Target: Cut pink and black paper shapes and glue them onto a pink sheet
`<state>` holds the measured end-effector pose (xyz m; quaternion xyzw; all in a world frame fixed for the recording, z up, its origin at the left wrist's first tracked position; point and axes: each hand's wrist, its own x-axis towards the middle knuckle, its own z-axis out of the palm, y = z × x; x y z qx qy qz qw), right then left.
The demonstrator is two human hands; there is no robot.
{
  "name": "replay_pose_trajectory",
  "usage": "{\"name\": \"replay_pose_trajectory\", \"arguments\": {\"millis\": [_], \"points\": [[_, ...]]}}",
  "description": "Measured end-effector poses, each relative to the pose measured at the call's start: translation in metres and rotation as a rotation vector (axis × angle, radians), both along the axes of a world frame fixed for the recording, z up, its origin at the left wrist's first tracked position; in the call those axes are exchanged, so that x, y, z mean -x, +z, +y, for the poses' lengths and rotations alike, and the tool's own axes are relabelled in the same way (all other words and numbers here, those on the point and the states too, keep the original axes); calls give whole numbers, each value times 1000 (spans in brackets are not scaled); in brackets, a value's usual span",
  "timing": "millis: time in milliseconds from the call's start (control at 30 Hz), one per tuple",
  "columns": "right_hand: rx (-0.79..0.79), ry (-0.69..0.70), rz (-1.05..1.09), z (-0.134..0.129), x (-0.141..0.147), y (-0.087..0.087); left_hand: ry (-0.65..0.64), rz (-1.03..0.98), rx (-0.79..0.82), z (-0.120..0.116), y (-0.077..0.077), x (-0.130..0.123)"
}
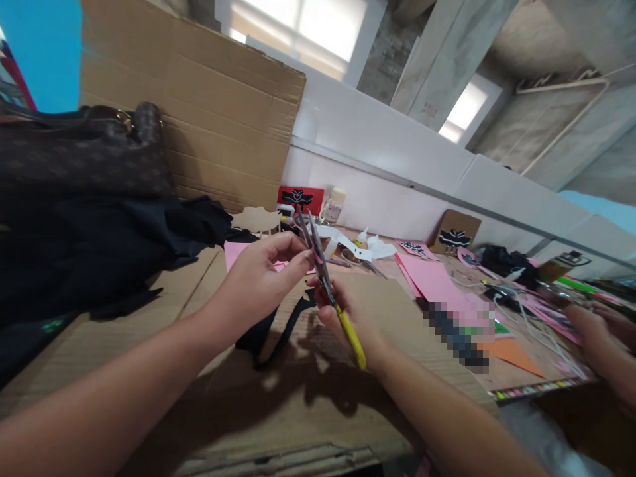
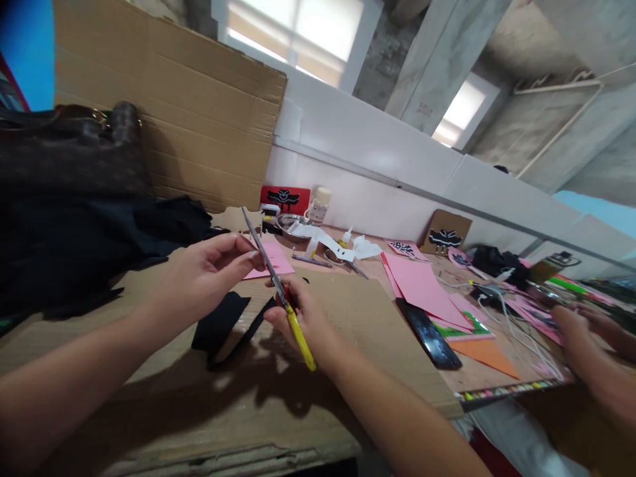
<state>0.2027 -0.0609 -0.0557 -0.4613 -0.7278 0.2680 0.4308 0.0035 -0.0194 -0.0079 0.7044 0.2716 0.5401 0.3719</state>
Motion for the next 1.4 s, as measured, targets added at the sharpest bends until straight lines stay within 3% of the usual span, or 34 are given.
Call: {"name": "replay_pose_trajectory", "arguments": {"millis": [467, 567, 667, 867, 1067, 1267, 1400], "points": [[-14, 26, 65, 9, 0, -1, 18, -30, 21, 1, 4, -2], [-26, -91, 40, 25, -18, 12, 36, -27, 18, 1, 7, -1], [-1, -304, -170, 42, -51, 26, 50, -11, 15, 1, 8, -1], [75, -328, -248, 62, -95, 25, 79, 24, -5, 5, 3, 0], [7, -303, -170, 50, -70, 24, 90, 20, -20, 5, 1, 3], [-84, -18, -7, 7, -21, 14, 125, 50, -63, 0, 1, 5], [-24, 51, 100, -6, -6, 7, 90, 59, -71, -4, 0, 5]]}}
